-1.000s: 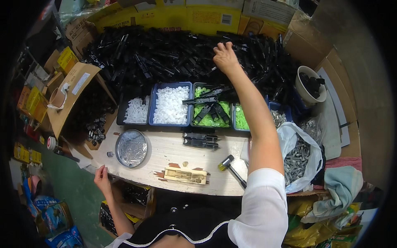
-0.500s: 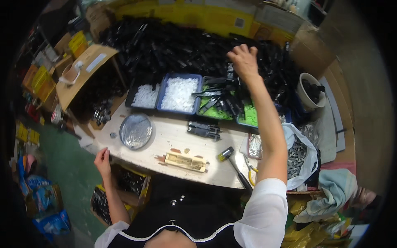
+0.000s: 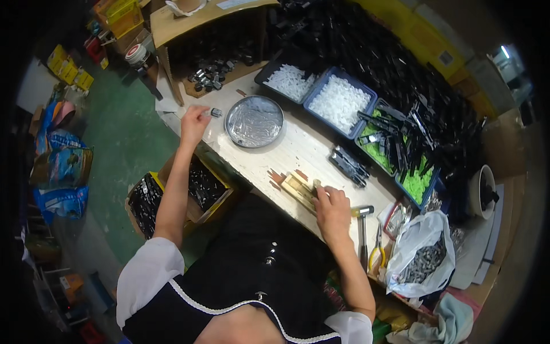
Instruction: The person assembles toy gun components by fitting plastic pieces into frames by hand and tapping parts into place with a small hammer.
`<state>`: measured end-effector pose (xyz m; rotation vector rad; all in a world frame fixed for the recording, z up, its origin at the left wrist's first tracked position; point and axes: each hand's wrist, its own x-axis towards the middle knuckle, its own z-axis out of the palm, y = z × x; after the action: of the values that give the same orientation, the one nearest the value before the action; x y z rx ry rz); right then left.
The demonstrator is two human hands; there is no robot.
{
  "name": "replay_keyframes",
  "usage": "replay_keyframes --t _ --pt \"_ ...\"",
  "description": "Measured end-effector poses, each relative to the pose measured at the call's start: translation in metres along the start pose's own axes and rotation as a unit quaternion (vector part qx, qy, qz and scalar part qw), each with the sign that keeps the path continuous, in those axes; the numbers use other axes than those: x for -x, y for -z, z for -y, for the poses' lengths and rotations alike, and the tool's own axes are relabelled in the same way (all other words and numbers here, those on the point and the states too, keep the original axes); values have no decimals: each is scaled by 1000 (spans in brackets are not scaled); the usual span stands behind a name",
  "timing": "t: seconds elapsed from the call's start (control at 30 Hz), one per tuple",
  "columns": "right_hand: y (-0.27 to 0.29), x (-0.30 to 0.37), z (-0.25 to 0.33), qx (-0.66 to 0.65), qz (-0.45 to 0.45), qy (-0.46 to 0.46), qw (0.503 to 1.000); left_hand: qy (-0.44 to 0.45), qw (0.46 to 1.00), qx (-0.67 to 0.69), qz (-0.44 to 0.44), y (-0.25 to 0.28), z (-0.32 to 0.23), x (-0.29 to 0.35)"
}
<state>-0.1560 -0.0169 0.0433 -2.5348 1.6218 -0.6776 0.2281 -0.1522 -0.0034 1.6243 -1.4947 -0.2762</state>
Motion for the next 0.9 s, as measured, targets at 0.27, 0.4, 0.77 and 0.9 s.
replay_keyframes --t 0.27,0.4,0.77,0.9 --pt "-33 1 35 91 56 -45 993 -201 964 -163 65 -11 28 -20" --pt "-50 -12 45 88 52 -22 994 -73 997 -38 0 -7 47 -9" --pt "-38 -5 23 -241 -149 -87 955 35 888 158 431 -41 -151 72" --pt "-23 14 16 -310 -190 -189 912 -100 877 62 466 -66 -180 80"
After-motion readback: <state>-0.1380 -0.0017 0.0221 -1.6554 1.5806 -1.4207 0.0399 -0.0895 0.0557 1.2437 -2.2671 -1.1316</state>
